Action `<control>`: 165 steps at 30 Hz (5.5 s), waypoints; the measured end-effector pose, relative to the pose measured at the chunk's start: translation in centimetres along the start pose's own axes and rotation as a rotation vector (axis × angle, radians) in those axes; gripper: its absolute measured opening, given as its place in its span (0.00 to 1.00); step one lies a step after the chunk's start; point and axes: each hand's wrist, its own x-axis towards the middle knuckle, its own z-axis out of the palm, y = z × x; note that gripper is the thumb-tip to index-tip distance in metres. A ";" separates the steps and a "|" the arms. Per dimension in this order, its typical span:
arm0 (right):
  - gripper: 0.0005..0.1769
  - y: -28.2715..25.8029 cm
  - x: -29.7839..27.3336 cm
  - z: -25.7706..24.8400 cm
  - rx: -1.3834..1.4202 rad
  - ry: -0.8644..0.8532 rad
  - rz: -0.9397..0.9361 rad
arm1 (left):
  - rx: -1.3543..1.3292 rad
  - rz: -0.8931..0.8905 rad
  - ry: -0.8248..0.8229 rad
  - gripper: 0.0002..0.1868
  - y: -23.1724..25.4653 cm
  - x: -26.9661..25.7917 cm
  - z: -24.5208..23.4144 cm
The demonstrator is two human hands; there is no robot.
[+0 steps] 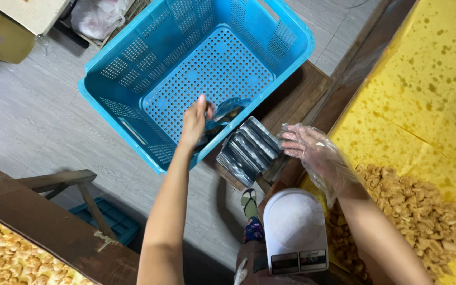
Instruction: The person scoops fried snacks from a yellow tray into small clear plastic bags, weighs each bag on a digital scale, and places the filled bags into a blue basket. The process repeats multiple times throughout the clip.
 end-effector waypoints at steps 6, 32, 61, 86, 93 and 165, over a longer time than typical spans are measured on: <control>0.29 0.9 -2.4 2.8 0.105 -0.033 -0.033 | -0.037 -0.155 -0.126 0.16 0.3 -15.3 4.2; 0.29 2.2 -14.9 -1.3 -0.521 0.261 -0.313 | -0.300 -0.055 0.215 0.36 16.8 -18.5 6.3; 0.14 8.4 -25.8 -28.5 -1.322 0.476 0.027 | 0.342 -0.036 -1.088 0.15 30.0 -29.0 37.8; 0.14 15.6 -21.7 -20.8 -0.846 0.679 -0.815 | -0.317 0.049 -0.669 0.07 19.8 -24.7 37.2; 0.12 15.1 -20.3 -20.1 -0.518 0.746 -0.675 | 0.505 0.646 -0.329 0.10 24.1 -27.4 38.6; 0.18 9.1 -31.4 -23.9 -0.788 0.467 -0.443 | 0.233 0.021 -0.342 0.18 19.2 -18.7 33.4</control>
